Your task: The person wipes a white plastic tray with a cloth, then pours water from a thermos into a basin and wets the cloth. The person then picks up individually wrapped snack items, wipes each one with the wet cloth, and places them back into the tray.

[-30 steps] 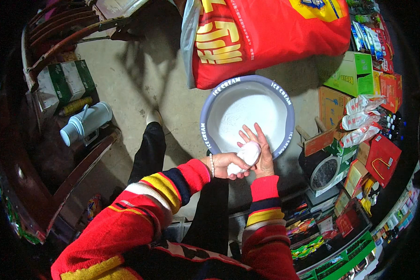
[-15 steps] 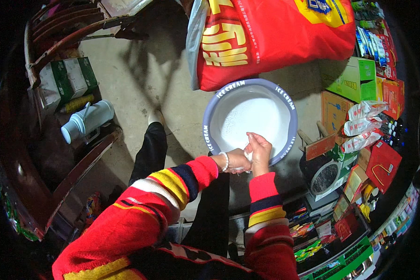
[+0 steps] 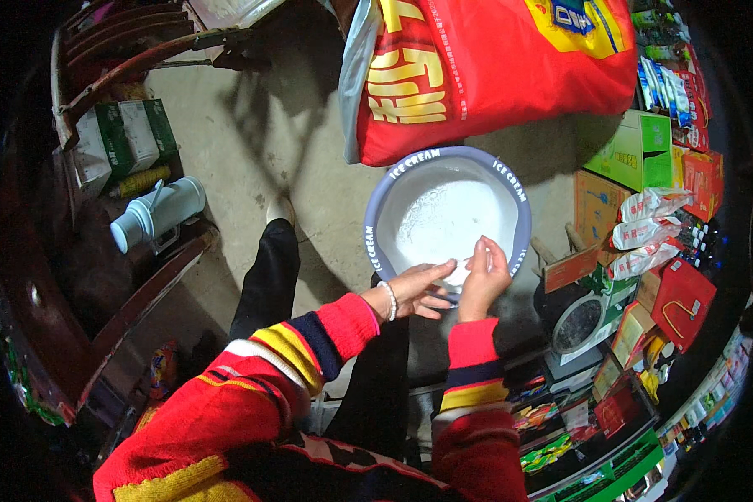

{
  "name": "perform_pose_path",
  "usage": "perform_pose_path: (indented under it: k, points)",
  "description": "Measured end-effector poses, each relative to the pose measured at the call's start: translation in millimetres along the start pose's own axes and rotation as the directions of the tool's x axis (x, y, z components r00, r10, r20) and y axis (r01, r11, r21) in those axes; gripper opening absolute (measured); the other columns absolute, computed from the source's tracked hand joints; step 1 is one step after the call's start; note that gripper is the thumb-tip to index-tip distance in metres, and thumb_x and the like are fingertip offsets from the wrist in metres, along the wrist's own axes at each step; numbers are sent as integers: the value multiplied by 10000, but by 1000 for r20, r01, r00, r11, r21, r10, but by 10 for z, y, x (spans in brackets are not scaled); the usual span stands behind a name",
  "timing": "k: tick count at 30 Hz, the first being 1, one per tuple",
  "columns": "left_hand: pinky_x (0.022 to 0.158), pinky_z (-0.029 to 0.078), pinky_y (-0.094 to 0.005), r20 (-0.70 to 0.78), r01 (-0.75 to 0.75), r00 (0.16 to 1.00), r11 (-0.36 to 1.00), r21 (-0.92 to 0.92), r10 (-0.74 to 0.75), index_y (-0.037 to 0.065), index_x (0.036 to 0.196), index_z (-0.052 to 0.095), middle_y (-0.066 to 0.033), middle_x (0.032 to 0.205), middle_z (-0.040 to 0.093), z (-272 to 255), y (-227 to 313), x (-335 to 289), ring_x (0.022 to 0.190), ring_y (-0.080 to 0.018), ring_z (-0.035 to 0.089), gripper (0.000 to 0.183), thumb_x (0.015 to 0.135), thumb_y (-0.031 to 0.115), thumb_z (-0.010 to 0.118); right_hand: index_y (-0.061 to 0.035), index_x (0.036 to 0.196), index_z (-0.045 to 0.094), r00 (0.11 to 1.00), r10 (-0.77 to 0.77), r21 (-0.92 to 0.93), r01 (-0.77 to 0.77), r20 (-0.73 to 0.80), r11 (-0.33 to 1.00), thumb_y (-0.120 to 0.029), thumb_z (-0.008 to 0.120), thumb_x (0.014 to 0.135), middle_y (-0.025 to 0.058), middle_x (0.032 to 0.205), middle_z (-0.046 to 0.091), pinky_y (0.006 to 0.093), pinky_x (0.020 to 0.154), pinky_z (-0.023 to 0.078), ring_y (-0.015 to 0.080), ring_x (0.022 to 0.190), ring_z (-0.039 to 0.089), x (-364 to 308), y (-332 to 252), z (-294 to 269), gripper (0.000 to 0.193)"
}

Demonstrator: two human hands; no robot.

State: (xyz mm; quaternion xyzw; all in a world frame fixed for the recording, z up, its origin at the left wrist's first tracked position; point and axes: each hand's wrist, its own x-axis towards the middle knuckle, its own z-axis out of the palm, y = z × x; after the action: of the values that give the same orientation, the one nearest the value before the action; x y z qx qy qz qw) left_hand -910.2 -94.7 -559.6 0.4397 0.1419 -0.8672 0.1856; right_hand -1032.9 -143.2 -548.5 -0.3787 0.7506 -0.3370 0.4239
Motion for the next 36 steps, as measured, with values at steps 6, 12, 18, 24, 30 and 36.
perform_pose_path:
  k: [6, 12, 18, 24, 30, 36]
  points:
    - [719, 560, -328, -395, -559, 813, 766, -318, 429, 64, 1110, 532, -102, 1034, 621, 347, -132, 255, 911, -210, 651, 286, 862, -26, 642, 2, 1162, 600, 950, 276, 425, -192, -145, 885, -124, 576, 964, 13, 765, 546, 304, 726, 452, 117, 737, 520, -459, -14, 133, 237]
    - [808, 519, -351, 128, -799, 261, 140, 585, 957, 53, 838, 619, -88, 979, 661, 459, -268, -48, 947, -243, 646, 180, 733, -93, 611, -48, 1259, 567, 752, 489, 580, -655, 442, 484, -316, 528, 989, 29, 943, 550, 350, 865, 444, 163, 926, 536, -229, 392, -165, 383]
    - [769, 507, -382, 747, -811, 38, -416, 411, 663, 57, 717, 597, -75, 863, 623, 404, -157, -277, 865, -278, 623, 125, 625, 21, 673, -1, 1364, 482, 523, 452, 146, -755, 723, 639, -275, 424, 1050, -84, 547, 364, 209, 514, 339, 35, 511, 349, -6, -236, -277, 421]
    - [727, 502, -359, 946, -795, -35, -583, 170, 323, 66, 637, 528, -57, 772, 555, 387, -196, -317, 799, -248, 592, 142, 640, 130, 654, 42, 1296, 545, 312, 477, -215, -607, 822, 765, -156, 453, 1023, -89, 547, 364, 177, 470, 299, 14, 484, 324, -42, -727, -243, 349]
    - [698, 492, -339, 996, -651, -35, -758, 41, 84, 68, 617, 540, -36, 736, 539, 403, -284, -181, 747, -224, 566, 137, 667, 175, 610, -13, 1237, 640, 226, 464, -340, -430, 856, 836, -124, 475, 1020, -111, 557, 387, 191, 420, 257, -4, 470, 289, -22, -636, -240, 294]
    - [702, 499, -320, 999, -591, 39, -805, 48, 31, 94, 603, 579, -27, 698, 563, 367, -339, -61, 732, -211, 578, 116, 667, 188, 602, -45, 1211, 670, 283, 495, -426, -274, 821, 863, -97, 505, 1002, -109, 581, 430, 194, 407, 226, -5, 462, 296, -19, -597, -168, 272]
